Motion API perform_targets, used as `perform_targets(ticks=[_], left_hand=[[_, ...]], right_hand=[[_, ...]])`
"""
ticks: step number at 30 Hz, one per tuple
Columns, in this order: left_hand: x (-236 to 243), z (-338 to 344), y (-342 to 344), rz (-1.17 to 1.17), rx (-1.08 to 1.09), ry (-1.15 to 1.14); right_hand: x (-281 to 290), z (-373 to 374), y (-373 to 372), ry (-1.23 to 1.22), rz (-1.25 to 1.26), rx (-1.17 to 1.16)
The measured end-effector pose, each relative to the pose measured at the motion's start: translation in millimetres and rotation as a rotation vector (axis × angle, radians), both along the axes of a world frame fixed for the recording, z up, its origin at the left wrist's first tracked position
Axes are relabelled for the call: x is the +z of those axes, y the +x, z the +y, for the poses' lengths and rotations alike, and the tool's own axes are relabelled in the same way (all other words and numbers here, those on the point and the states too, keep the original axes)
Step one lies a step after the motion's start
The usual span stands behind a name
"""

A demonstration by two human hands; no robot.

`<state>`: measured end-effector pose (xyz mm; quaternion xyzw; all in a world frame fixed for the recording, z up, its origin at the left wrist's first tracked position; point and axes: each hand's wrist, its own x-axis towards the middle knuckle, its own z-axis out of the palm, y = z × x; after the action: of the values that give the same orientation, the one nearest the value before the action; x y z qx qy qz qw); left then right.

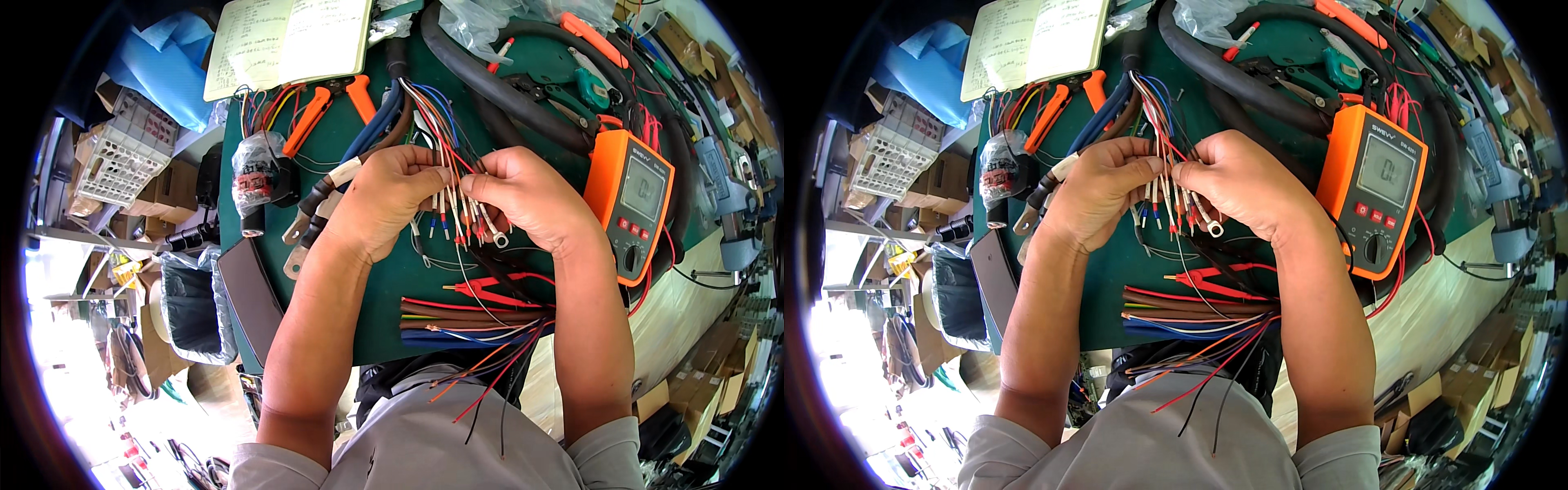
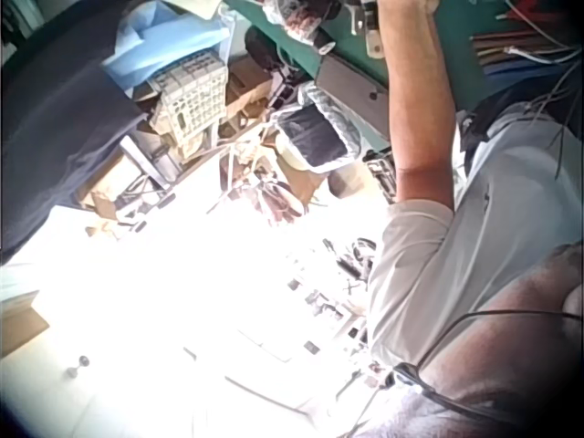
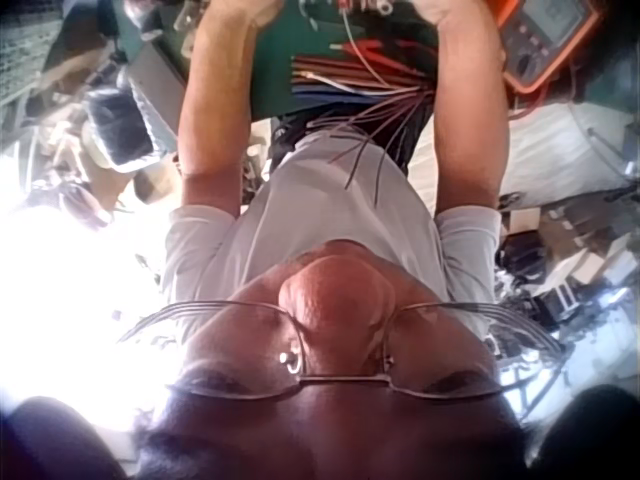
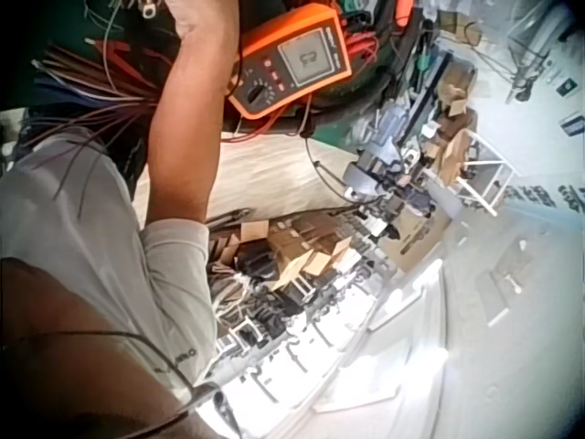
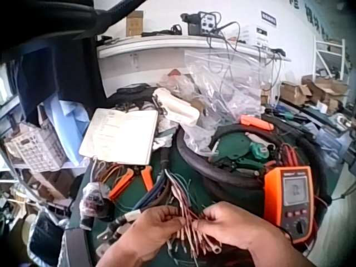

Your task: The person sorts and organizes a large bundle of color-coded wires by hand on a workbench, checking them against notes in a notebook and eventually handling a small plastic bag.

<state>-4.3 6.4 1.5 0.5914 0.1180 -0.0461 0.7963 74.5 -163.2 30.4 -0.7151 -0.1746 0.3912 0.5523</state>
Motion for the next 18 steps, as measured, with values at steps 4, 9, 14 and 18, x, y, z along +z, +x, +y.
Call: perform_targets(ticks=[4,9,14,18], left_hand=[[2.3,-1.1,-0.6,0.003,0.005,0.023],[-0.7,0.0,0.3,0.016,0.008,0.046],[-8.9,-1.3,3.4,0.002,0.011,0.074],[-9.2,-0.9,3.9,-0.003,0.018,0.091]], right_hand=[[-1.3,-0.1,0.0,0.003,-0.003,-0.011],[-1.8,1.2,-0.5,0.012,0.01,-0.026],[3.3,0.3,-0.7,0.047,0.057,-0.035],[1.5,-0.1,-0.6,0.062,0.07,-0.034]])
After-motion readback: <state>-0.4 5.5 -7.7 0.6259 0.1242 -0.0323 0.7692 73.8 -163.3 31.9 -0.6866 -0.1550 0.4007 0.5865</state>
